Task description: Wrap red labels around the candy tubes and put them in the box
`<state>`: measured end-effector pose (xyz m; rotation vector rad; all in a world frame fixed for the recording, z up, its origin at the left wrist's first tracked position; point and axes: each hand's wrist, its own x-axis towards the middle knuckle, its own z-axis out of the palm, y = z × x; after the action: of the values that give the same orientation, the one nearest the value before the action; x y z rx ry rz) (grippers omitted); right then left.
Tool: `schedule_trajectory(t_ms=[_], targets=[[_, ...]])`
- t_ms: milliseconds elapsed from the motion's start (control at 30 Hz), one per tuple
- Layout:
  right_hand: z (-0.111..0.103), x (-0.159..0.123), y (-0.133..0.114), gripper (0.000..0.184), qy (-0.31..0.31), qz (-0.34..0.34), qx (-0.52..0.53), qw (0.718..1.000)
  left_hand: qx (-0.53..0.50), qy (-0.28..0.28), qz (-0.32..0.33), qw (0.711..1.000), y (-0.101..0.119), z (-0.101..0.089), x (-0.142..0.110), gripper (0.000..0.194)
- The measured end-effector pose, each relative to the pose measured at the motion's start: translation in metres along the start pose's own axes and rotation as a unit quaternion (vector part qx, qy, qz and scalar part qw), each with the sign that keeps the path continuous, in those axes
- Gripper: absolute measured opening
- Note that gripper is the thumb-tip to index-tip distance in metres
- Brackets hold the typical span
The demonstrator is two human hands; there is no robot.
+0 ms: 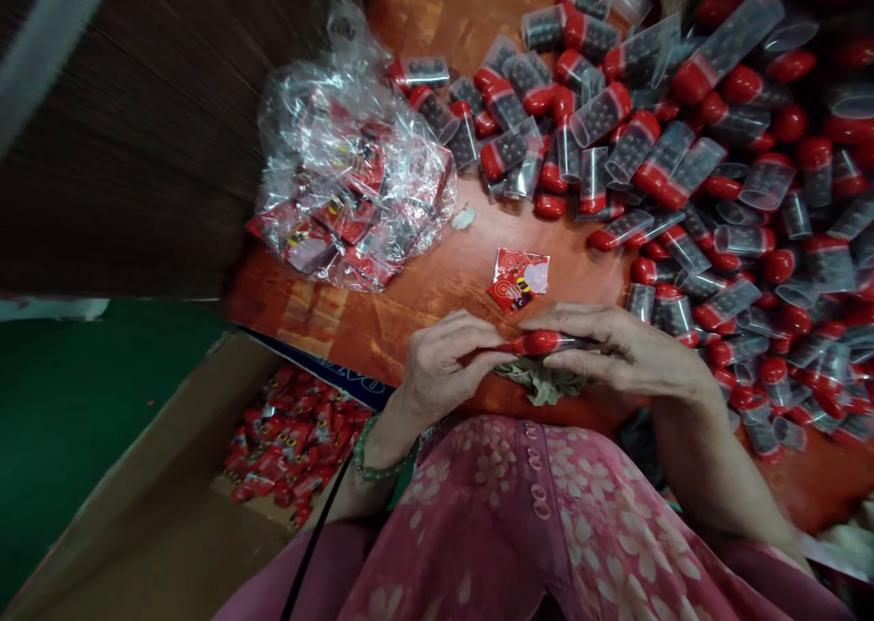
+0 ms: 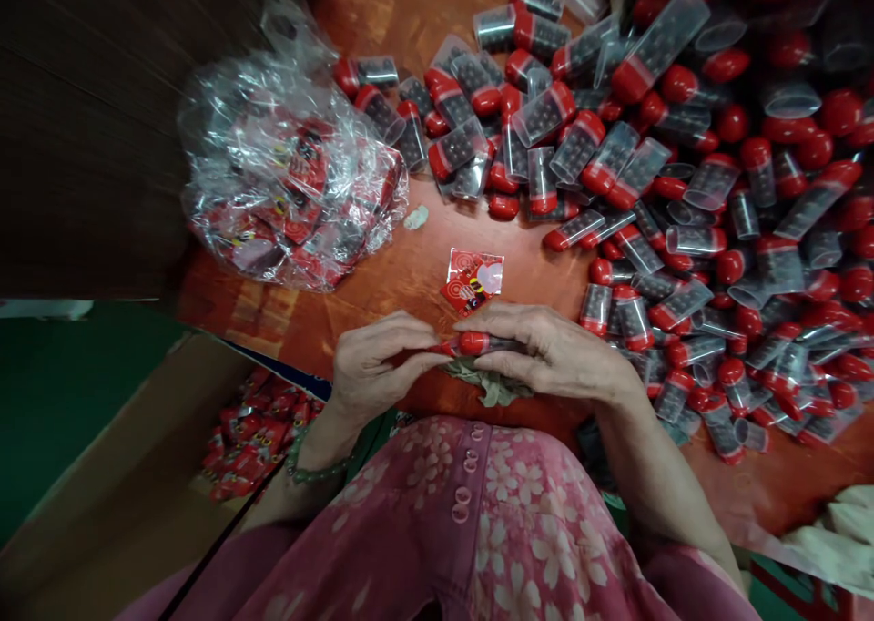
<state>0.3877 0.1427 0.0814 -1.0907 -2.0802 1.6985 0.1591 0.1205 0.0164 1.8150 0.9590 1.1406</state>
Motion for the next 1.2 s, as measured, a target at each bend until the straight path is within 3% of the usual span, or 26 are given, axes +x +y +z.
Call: schedule_trajectory(t_ms=[133,267,533,633,733,833,1000,1200], targets=[[-0.006,0.000,0.006,0.038,-0.026,0.047,0.044,0.998,-0.021,-0.030,-0.017,0.999,-0.004,0.001,-0.002,0.010],[-0.008,0.000,0.009,0.039,-0.021,0.051,0.063,0.996,-0.033,-0.041,-0.032,0.998,-0.005,0.001,0.000,0.012],[-0.004,0.005,0.006,0.030,-0.083,0.046,-0.062,0.994,-0.021,-0.117,-0.090,0.989,-0.007,0.004,0.001,0.019],[-0.005,0.006,0.009,0.029,-0.102,0.048,-0.064,0.992,-0.022,-0.145,-0.125,0.981,-0.007,0.006,-0.001,0.018],[-0.008,0.007,0.016,0.029,-0.113,0.049,-0.022,0.992,-0.044,-0.153,-0.162,0.974,-0.008,0.008,-0.001,0.018],[-0.010,0.007,0.024,0.041,-0.121,0.056,0.023,0.991,-0.063,-0.154,-0.188,0.968,-0.010,0.009,-0.001,0.019],[-0.011,0.010,0.029,0.046,-0.162,0.059,0.035,0.984,-0.072,-0.165,-0.202,0.963,-0.012,0.010,0.000,0.018],[-0.013,0.012,0.030,0.051,-0.139,0.066,0.021,0.988,-0.080,-0.164,-0.221,0.958,-0.012,0.012,0.001,0.015]])
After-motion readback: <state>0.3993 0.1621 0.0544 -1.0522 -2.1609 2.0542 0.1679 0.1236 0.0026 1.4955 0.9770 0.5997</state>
